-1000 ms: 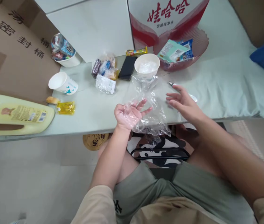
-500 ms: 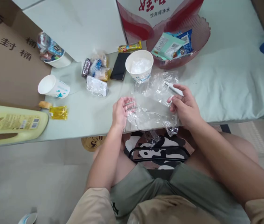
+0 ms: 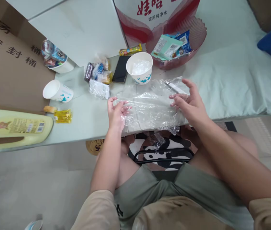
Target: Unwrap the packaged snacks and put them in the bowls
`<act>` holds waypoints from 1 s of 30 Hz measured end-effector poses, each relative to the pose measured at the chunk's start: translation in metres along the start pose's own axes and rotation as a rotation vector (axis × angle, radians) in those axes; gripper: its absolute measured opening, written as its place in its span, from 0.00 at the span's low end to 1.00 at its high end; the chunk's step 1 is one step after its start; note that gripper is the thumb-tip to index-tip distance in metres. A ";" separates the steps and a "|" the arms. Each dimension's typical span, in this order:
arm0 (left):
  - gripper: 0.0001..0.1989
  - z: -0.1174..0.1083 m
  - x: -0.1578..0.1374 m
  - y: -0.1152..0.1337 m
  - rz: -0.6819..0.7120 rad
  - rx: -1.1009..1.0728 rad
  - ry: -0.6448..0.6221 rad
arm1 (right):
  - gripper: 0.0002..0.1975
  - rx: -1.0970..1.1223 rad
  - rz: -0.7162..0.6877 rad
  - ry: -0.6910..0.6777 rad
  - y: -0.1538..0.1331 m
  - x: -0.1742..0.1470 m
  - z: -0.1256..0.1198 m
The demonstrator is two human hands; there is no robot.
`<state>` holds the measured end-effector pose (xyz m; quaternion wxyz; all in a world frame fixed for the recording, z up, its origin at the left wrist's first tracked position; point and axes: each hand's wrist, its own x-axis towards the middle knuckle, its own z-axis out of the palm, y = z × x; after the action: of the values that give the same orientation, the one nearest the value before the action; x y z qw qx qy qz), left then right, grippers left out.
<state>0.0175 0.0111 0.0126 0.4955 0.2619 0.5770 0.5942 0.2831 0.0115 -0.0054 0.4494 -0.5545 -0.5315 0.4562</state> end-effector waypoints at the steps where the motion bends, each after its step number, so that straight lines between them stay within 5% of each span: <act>1: 0.22 -0.002 -0.001 0.001 0.031 0.035 -0.018 | 0.31 -0.003 0.008 -0.016 0.001 -0.001 -0.001; 8: 0.19 -0.011 -0.002 -0.005 0.141 0.148 -0.074 | 0.26 -0.014 0.032 0.066 0.006 -0.008 -0.009; 12: 0.11 -0.011 -0.001 -0.010 0.138 0.207 -0.085 | 0.37 -0.021 -0.056 -0.110 0.004 -0.012 -0.005; 15: 0.03 -0.010 0.001 -0.007 0.111 0.200 -0.094 | 0.37 -0.078 -0.085 -0.146 0.007 -0.012 -0.001; 20: 0.03 -0.013 0.000 0.006 0.066 0.086 -0.079 | 0.29 -0.179 -0.131 0.135 0.009 -0.008 -0.007; 23: 0.14 -0.013 -0.002 0.007 0.060 0.080 -0.133 | 0.25 -0.350 -0.304 0.342 0.001 -0.014 -0.010; 25: 0.19 -0.012 -0.003 0.004 0.058 0.102 -0.160 | 0.22 -0.467 -0.515 0.274 -0.005 -0.024 -0.005; 27: 0.23 -0.009 -0.003 -0.001 0.047 0.112 -0.179 | 0.21 -0.564 -0.725 0.043 -0.007 -0.035 0.008; 30: 0.25 -0.004 -0.005 -0.005 0.035 0.122 -0.214 | 0.19 -0.725 -0.814 -0.189 -0.003 -0.048 0.030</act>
<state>0.0174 0.0042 0.0081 0.5270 0.3635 0.5513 0.5350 0.2525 -0.0358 -0.0060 0.3202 -0.3800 -0.8640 0.0812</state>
